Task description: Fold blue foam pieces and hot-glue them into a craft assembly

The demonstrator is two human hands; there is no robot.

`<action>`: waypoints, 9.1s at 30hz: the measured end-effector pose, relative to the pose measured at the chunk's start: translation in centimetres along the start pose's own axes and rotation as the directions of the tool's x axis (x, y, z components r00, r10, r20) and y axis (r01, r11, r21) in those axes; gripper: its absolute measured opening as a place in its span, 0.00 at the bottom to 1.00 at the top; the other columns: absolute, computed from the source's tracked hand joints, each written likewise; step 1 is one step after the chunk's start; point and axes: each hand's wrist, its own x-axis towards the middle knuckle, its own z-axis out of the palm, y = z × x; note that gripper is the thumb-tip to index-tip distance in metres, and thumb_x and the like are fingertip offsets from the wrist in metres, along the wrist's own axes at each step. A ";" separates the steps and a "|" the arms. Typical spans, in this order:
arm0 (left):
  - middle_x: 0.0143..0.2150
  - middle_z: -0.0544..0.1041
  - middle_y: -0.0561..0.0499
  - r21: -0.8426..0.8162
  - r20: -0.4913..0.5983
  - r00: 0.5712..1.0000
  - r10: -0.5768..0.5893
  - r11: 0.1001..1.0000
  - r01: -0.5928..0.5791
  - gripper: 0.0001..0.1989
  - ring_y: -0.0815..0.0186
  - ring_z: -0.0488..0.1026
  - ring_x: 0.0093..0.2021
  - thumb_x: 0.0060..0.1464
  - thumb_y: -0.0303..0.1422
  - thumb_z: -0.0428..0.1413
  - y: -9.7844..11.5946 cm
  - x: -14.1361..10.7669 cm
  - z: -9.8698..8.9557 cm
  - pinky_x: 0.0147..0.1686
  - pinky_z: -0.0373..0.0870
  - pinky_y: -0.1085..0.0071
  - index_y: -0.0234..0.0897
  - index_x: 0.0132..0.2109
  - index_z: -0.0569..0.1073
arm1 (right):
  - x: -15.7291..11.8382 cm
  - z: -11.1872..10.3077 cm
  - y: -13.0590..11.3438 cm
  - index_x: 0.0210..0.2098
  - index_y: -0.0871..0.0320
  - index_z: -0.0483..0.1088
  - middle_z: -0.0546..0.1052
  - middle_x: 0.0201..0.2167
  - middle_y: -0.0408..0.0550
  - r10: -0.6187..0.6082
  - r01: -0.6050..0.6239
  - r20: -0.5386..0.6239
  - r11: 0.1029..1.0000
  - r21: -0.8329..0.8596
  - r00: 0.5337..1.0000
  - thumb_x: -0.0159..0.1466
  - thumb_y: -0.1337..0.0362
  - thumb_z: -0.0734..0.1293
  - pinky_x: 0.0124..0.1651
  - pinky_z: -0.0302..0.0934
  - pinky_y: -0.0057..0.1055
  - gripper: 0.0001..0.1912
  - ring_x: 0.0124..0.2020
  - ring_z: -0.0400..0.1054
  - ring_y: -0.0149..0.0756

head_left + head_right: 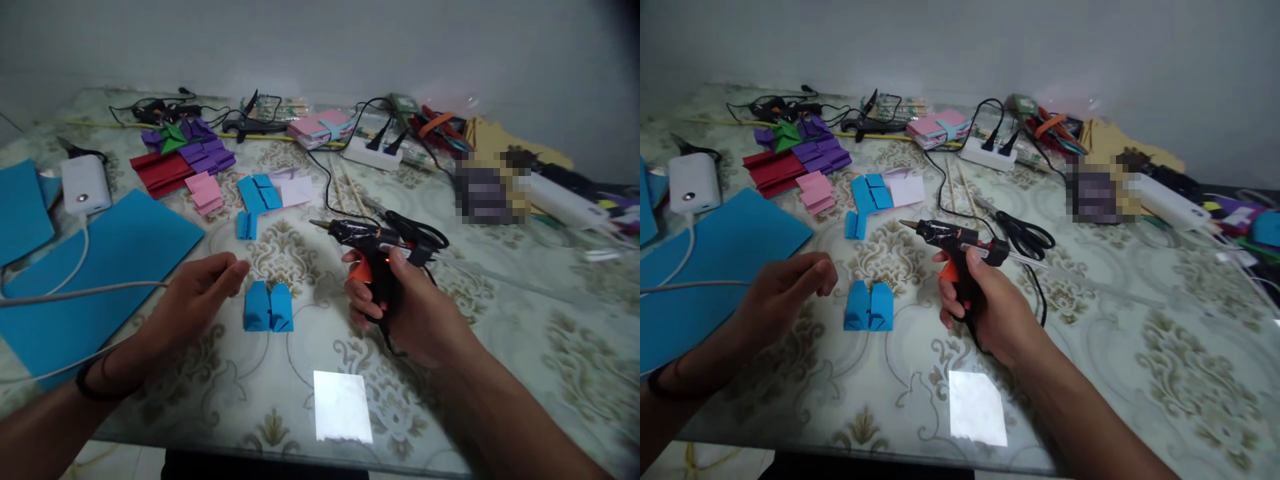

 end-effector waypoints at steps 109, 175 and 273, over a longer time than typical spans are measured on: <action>0.27 0.78 0.54 -0.476 -0.130 0.990 -0.057 0.879 -0.011 0.07 0.69 0.70 0.28 0.57 0.35 0.68 -1.0 0.5 0.4 0.27 0.66 0.72 0.39 0.32 0.80 | -0.2 -0.4 2.7 0.38 0.59 0.76 0.62 0.23 0.37 0.034 -0.018 0.121 0.992 -0.129 0.992 0.67 0.46 0.72 0.25 0.55 0.27 0.20 0.21 0.54 0.25; 0.34 0.81 0.52 -0.336 -0.259 0.964 -0.058 0.941 -0.033 0.05 0.71 0.70 0.28 0.51 0.32 0.69 -1.2 1.7 -0.4 0.27 0.68 0.73 0.38 0.34 0.81 | -0.2 -1.5 3.7 0.35 0.56 0.74 0.67 0.22 0.42 0.002 0.024 0.046 0.826 -0.564 0.999 0.67 0.36 0.66 0.29 0.52 0.34 0.28 0.25 0.58 0.34; 0.45 0.74 0.49 -0.676 0.653 0.721 0.229 0.606 0.420 0.30 0.67 0.70 0.39 0.70 0.36 0.57 -0.5 -3.0 3.1 0.44 0.68 0.66 0.54 0.75 0.61 | -2.2 1.4 2.4 0.41 0.56 0.77 0.85 0.35 0.44 -0.710 0.688 0.385 0.192 -0.700 0.590 0.66 0.74 0.73 0.41 0.74 0.25 0.07 0.34 0.80 0.30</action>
